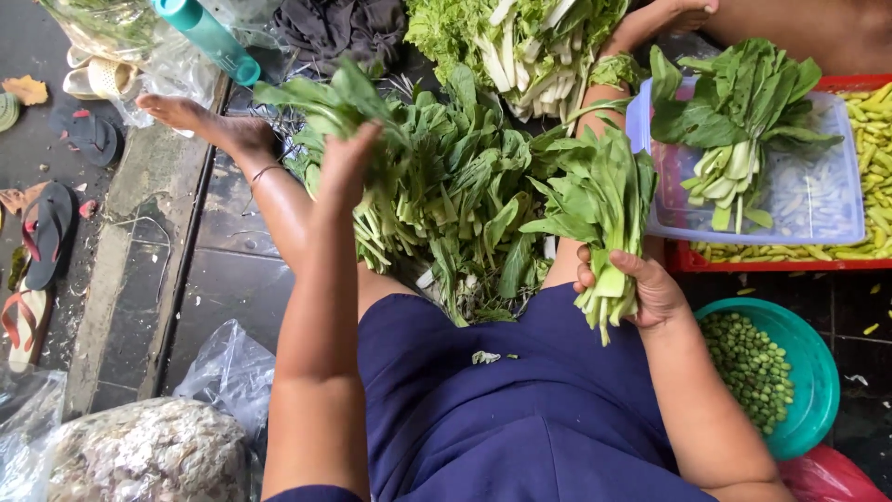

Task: Sorting and bundling green leafy vegetables into a plastic container while sitting on the floor.

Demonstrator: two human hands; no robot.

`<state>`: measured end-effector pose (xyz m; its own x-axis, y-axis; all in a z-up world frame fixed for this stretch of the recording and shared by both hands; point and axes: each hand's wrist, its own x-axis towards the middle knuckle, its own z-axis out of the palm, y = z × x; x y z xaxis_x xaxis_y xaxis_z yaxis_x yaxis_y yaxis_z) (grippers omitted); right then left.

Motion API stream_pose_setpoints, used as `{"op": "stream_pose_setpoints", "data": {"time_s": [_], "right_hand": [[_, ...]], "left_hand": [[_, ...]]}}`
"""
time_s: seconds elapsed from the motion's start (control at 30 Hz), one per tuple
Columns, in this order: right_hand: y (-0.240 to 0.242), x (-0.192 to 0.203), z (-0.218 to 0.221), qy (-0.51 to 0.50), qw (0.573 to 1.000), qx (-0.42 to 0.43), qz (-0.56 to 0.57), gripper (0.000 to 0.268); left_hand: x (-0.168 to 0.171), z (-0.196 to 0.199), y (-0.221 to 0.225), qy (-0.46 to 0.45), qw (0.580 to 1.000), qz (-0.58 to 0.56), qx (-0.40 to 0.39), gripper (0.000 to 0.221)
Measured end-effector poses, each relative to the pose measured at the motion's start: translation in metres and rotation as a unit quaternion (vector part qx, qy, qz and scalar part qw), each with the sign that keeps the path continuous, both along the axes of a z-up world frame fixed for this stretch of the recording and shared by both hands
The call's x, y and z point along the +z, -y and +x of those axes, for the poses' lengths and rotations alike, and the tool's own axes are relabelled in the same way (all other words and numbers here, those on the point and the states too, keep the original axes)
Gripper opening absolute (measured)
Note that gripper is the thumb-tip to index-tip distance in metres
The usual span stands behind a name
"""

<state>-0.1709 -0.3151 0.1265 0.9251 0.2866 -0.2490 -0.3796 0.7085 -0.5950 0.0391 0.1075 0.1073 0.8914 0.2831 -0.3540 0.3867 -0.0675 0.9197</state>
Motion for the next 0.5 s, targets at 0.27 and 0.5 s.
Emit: {"op": "stream_pose_setpoints", "data": {"time_s": [0.27, 0.5], "right_hand": [[-0.023, 0.017, 0.023, -0.034, 0.995, -0.032, -0.092, 0.029], [-0.071, 0.019, 0.01, -0.115, 0.987, -0.035, -0.109, 0.033]], "left_hand": [[-0.018, -0.028, 0.015, 0.029, 0.954, 0.3, 0.008, 0.128], [0.055, -0.177, 0.118, -0.042, 0.99, 0.055, -0.122, 0.06]]}}
